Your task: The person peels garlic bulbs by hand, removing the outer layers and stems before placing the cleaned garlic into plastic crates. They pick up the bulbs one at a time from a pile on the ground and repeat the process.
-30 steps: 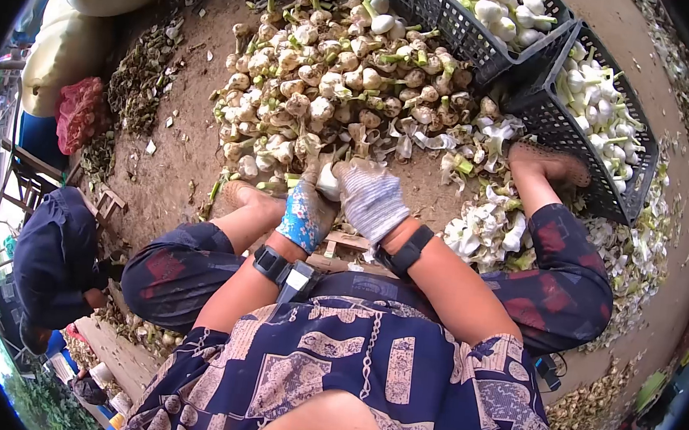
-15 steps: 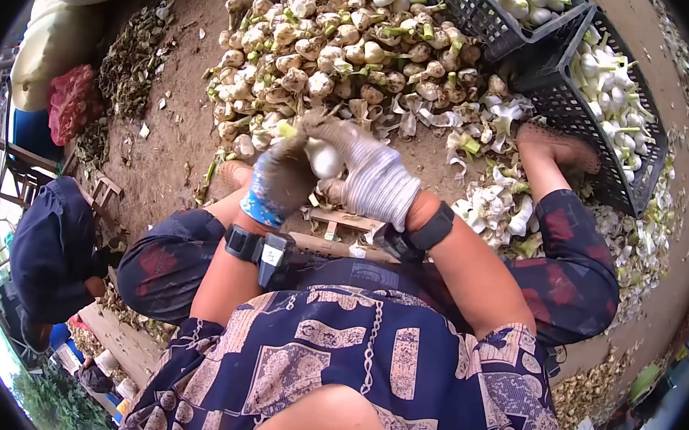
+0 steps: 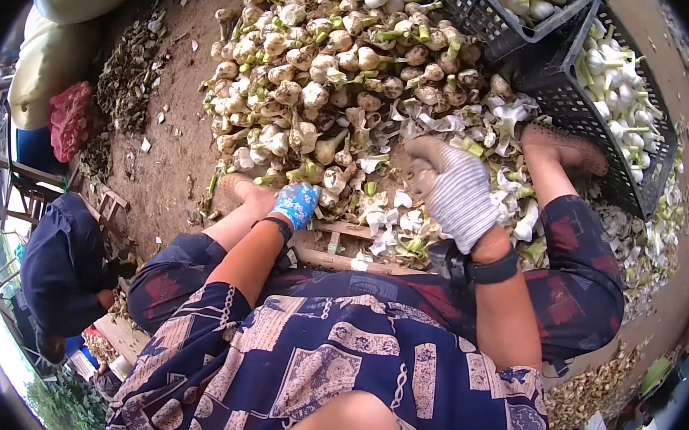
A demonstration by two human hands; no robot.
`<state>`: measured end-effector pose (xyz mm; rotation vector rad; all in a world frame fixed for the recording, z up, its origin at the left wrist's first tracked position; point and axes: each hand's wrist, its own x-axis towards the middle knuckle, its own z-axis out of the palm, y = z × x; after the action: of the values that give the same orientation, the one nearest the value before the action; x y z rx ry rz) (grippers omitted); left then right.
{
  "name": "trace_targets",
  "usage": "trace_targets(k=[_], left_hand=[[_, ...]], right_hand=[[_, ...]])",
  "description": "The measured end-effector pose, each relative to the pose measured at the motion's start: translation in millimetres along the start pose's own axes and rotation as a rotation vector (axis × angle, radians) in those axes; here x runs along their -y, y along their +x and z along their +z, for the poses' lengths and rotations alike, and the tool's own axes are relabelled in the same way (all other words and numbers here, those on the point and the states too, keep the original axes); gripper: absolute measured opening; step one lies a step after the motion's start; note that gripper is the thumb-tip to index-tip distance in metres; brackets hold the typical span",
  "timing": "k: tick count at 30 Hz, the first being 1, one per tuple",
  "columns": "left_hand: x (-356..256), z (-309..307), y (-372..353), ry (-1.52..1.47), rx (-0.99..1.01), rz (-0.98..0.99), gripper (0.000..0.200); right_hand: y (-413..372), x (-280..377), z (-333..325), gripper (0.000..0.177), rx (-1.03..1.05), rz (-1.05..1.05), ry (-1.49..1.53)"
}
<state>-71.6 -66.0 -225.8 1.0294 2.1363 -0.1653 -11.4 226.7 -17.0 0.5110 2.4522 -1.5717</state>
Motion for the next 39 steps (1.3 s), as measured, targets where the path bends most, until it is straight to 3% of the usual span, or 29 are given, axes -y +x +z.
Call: trace_targets(k=[2, 4, 6, 7, 8, 10, 11, 12, 14, 16, 17, 18, 19, 20, 21, 22, 24, 30, 33, 34, 35, 36, 37, 38, 39], left_hand=[[-9.1, -19.7, -7.1, -0.114, 0.035, -0.087, 0.032], [-6.7, -30.9, -2.8, -0.310, 0.123, -0.214, 0.051], [8.1, -34.2, 5.0, -0.617, 0.044, -0.181, 0.057], [7.3, -52.3, -1.6, -0.943, -0.003, -0.135, 0.053], [5.1, -71.1, -6.3, -1.193, 0.057, -0.213, 0.046], [-13.6, -116.1, -27.9, -1.440, 0.000, -0.005, 0.041], [-25.3, -143.9, -42.3, -1.454, 0.075, -0.017, 0.040], [-37.8, -175.6, -60.4, -1.320, 0.113, 0.033, 0.041], [-54.8, -191.1, -78.8, -1.426, -0.033, 0.155, 0.045], [-58.6, -193.3, -93.5, -1.660, -0.001, 0.313, 0.057], [-64.3, -186.5, -93.5, -1.566, -0.179, 0.369, 0.057], [-72.3, -179.0, -92.7, -1.467, -0.352, 0.423, 0.058], [-81.3, -180.6, -94.2, -1.279, -0.548, 0.429, 0.057], [-87.7, -182.3, -99.3, -1.298, -0.553, 0.381, 0.057], [-91.9, -186.2, -104.7, -1.201, -0.633, 0.397, 0.058], [-97.1, -192.9, -111.7, -1.104, -0.709, 0.407, 0.060], [-100.1, -190.7, -111.1, -0.820, -0.907, 0.478, 0.063], [-103.2, -191.1, -121.6, -0.693, -0.908, 0.381, 0.066], [-104.1, -190.5, -114.8, -0.930, -0.917, 0.479, 0.065], [-104.5, -187.6, -105.2, -1.220, -0.839, 0.479, 0.059], [-103.2, -183.4, -103.2, -1.717, -0.554, 0.484, 0.057], [-101.3, -180.4, -102.0, -2.182, -0.208, 0.462, 0.058], [-82.9, -166.9, -83.7, -2.409, 0.340, 0.576, 0.062], [-88.6, -171.9, -84.9, -2.562, 0.399, 0.346, 0.060], [-84.3, -167.9, -80.7, -2.546, 0.483, 0.407, 0.058]], right_hand=[[-9.9, -8.0, 15.8, 0.022, -0.021, -0.270, -0.385], [-10.7, -9.9, 27.8, 0.025, 0.033, -0.070, -0.188], [-6.1, -15.8, 38.4, 0.028, 0.007, -0.080, -0.181], [-4.8, -16.5, 42.0, 0.031, -0.014, -0.077, -0.168], [-4.7, -13.6, 45.0, 0.040, 0.009, -0.048, -0.159], [-1.1, 1.7, 49.5, 0.048, 0.164, -0.061, -0.293], [-2.6, 6.6, 58.1, 0.051, 0.140, -0.064, -0.289], [-3.5, -0.5, 72.2, 0.042, -0.020, -0.261, -0.312], [-7.8, 11.9, 71.8, 0.031, -0.196, -0.439, -0.111], [-13.3, 21.3, 62.3, 0.026, -0.158, -0.256, 0.241], [-25.9, 51.7, 42.5, 0.026, -0.097, -0.159, 0.348], [-22.2, 35.8, 41.8, 0.026, -0.041, -0.105, 0.410], [-26.7, 44.9, 35.1, 0.027, -0.046, -0.084, 0.318], [-31.4, 54.5, 29.5, 0.027, -0.048, -0.065, 0.225], [-31.4, 47.4, 36.2, 0.028, -0.119, -0.191, 0.187], [-34.1, 49.0, 37.2, 0.027, -0.074, -0.148, 0.292], [-35.9, 49.4, 36.6, 0.027, -0.102, -0.157, 0.179], [-44.0, 49.1, 38.0, 0.024, -0.115, -0.189, 0.092], [-50.5, 53.0, 30.1, 0.022, -0.040, -0.109, 0.273], [-52.2, 53.5, 28.4, 0.022, -0.026, -0.078, 0.325], [-51.1, 52.2, 27.8, 0.022, -0.046, -0.220, 0.296], [-50.4, 50.0, 27.9, 0.022, -0.044, -0.217, 0.298], [-50.5, 47.0, 28.8, 0.022, 0.016, -0.235, 0.117], [-50.4, 46.5, 29.7, 0.021, 0.079, -0.253, -0.065], [-49.5, 52.4, 30.9, 0.019, 0.115, 0.046, 0.238]])
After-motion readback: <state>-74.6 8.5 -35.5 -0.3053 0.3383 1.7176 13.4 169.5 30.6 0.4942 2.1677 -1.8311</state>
